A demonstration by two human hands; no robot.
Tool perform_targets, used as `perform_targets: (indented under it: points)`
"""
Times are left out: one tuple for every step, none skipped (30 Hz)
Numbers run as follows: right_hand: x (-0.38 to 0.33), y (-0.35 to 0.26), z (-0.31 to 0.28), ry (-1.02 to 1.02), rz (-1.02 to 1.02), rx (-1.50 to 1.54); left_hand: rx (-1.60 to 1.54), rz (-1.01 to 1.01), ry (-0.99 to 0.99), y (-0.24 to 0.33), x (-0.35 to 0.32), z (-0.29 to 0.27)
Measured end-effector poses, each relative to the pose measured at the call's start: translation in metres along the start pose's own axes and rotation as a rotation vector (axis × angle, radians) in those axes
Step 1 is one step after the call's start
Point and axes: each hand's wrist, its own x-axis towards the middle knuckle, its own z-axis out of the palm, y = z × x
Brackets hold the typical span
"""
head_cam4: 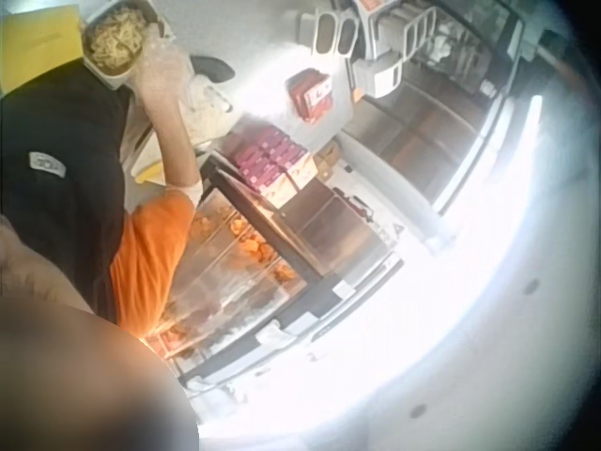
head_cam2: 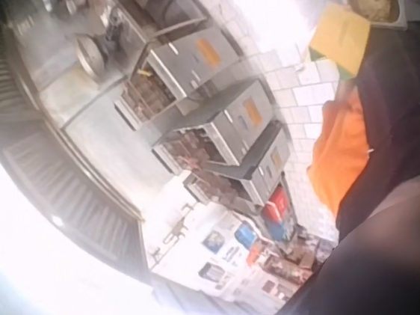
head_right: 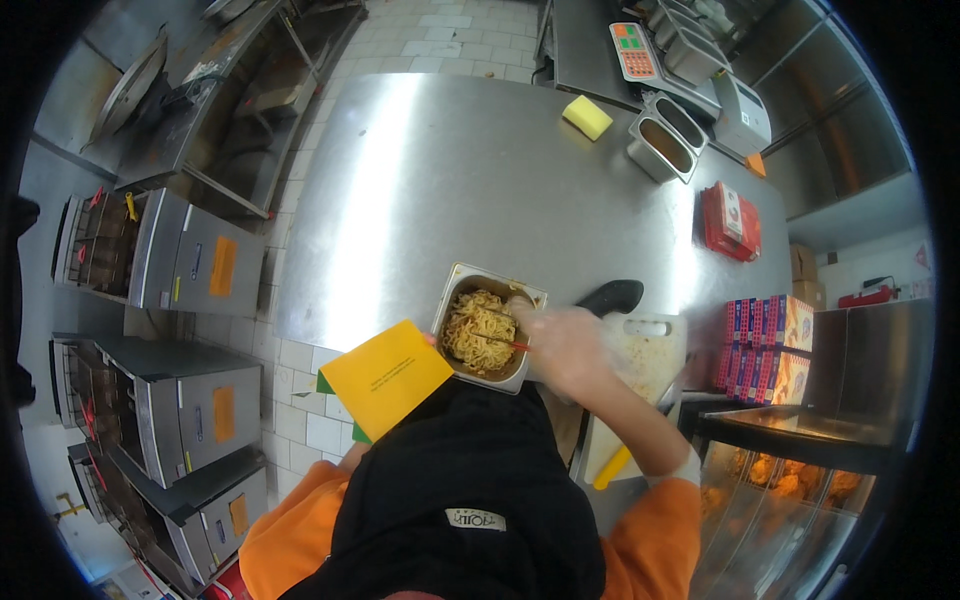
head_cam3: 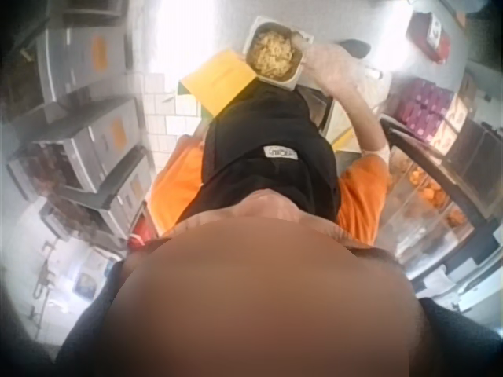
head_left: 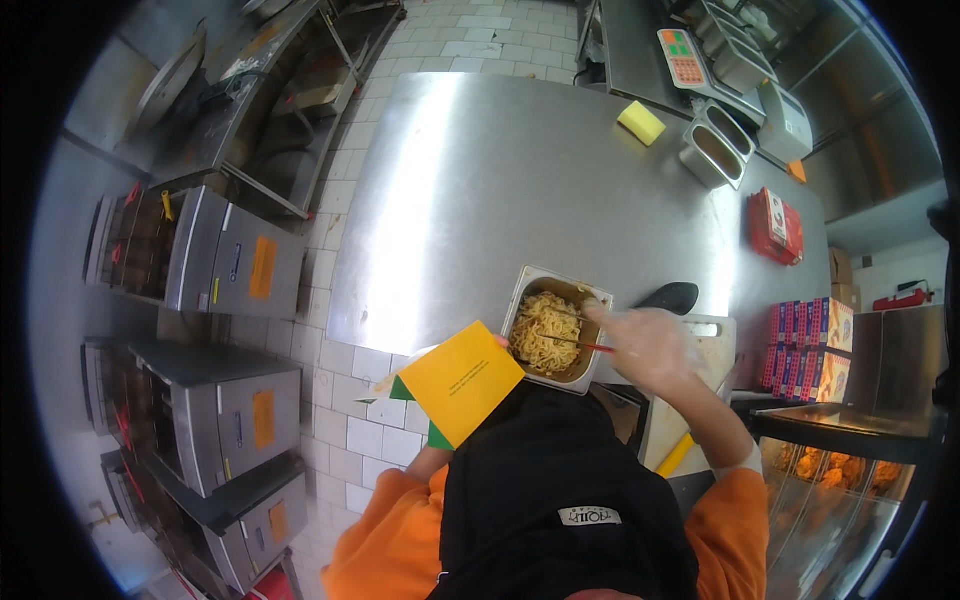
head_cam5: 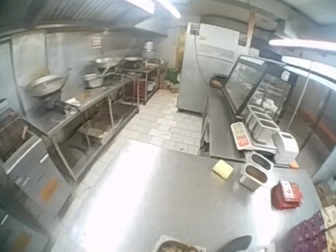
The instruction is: The person assembles a takeout order by placing noodles into a paper container, adding a sauce packet, and including a fried chicken piece from a display warmer. The person then places the completed order on the counter.
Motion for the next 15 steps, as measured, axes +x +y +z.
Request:
perform_targets:
  points:
    - [0.022,-0.010,0.017,-0.067,-0.073,-0.038,0.004,0.003,-0.005,-0.001,0.000,-0.003]
    - [0.039,-0.017,0.032,-0.179,-0.130,-0.112,0.011,0.007,-0.006,-0.002,0.000,-0.006]
    - [0.045,-0.019,0.041,-0.213,-0.181,-0.098,0.017,0.014,-0.016,-0.004,0.000,-0.008]
    - [0.050,-0.020,0.046,-0.286,-0.214,-0.119,0.027,0.018,-0.016,-0.004,0.000,-0.011]
    - [0.054,-0.019,0.047,-0.360,-0.248,-0.142,0.034,0.028,-0.018,-0.006,-0.002,-0.013]
    - [0.053,-0.015,0.044,-0.387,-0.292,-0.086,-0.039,0.061,-0.035,-0.005,-0.003,-0.016]
    - [0.047,-0.005,0.034,-0.416,-0.335,-0.033,0.045,0.035,-0.016,-0.005,-0.005,-0.017]
    - [0.039,0.004,0.021,-0.482,-0.354,0.009,0.046,0.040,-0.012,-0.003,-0.007,-0.017]
    - [0.035,0.010,0.009,-0.485,-0.320,-0.042,0.052,0.041,-0.008,0.000,-0.009,-0.017]
    - [0.029,0.017,-0.002,-0.526,-0.262,-0.098,0.047,0.041,-0.004,0.002,-0.011,-0.015]
    - [0.024,0.020,-0.009,-0.497,-0.237,-0.130,0.044,0.038,0.006,0.005,-0.014,-0.011]
    - [0.019,0.019,-0.012,-0.464,-0.169,-0.189,0.039,0.035,0.015,0.008,-0.016,-0.006]
    - [0.013,0.017,-0.011,-0.357,-0.135,-0.229,0.051,0.034,0.026,0.011,-0.019,0.001]
    - [0.008,0.010,-0.005,-0.245,-0.110,-0.306,0.065,0.030,0.035,0.013,-0.021,0.007]
    - [0.005,0.003,0.005,-0.265,-0.125,-0.303,0.077,0.025,0.042,0.017,-0.022,0.013]
